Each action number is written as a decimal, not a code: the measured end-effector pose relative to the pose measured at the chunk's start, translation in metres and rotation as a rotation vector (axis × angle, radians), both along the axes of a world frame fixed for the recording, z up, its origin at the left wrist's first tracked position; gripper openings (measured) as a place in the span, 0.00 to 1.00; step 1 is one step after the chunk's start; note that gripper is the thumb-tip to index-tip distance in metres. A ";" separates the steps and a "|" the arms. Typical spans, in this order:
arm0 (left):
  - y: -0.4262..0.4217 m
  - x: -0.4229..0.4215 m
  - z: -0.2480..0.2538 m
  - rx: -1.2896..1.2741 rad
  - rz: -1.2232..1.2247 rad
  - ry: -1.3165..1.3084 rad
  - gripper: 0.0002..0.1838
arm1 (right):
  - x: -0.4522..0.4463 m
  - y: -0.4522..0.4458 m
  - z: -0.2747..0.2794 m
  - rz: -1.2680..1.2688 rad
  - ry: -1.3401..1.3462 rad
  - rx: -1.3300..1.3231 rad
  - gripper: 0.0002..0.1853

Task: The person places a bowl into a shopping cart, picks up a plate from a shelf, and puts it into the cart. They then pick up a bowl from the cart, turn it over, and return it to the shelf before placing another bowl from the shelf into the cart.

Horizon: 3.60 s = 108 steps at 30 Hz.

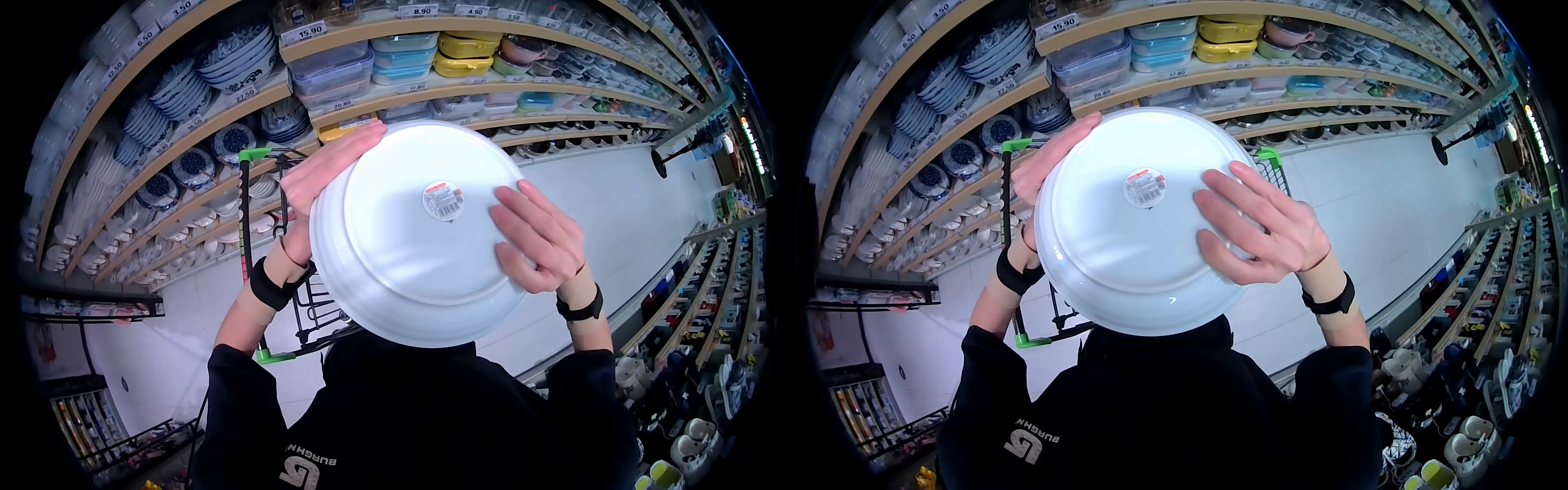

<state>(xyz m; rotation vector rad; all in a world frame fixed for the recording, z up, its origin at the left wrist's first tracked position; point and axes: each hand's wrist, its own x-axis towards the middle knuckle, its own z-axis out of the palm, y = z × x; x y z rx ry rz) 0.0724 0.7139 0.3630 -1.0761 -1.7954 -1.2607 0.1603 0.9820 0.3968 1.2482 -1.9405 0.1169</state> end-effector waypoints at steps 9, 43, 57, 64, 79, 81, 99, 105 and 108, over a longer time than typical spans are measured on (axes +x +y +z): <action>0.006 -0.007 0.011 -0.035 -0.014 0.042 0.17 | -0.007 0.012 -0.002 0.012 0.033 -0.003 0.14; 0.010 -0.013 -0.019 -0.067 -0.096 -0.466 0.18 | -0.032 0.003 -0.043 -0.091 -0.509 -0.596 0.18; 0.017 -0.002 -0.095 0.225 -0.189 -1.425 0.16 | -0.052 0.004 -0.110 -0.259 -1.306 -1.121 0.18; 0.024 0.005 -0.101 0.206 -0.179 -1.627 0.18 | -0.061 0.009 -0.152 -0.324 -1.599 -1.226 0.16; 0.038 -0.011 -0.067 -0.077 -0.110 -1.435 0.51 | -0.049 0.015 -0.202 0.060 -2.443 -1.226 0.21; 0.040 -0.013 -0.053 -0.237 -0.100 -1.452 0.52 | -0.055 0.022 -0.252 0.108 -2.620 -1.346 0.27; 0.066 -0.034 -0.075 -0.436 0.144 -1.065 0.44 | -0.038 0.014 -0.267 0.934 -2.922 -2.046 0.35; 0.046 -0.017 -0.113 -0.130 0.010 -1.218 0.36 | -0.047 0.013 -0.262 -0.158 -2.255 -1.389 0.21; 0.042 0.004 -0.136 0.095 -0.068 -1.362 0.31 | -0.045 0.010 -0.258 -0.232 -1.960 -1.662 0.17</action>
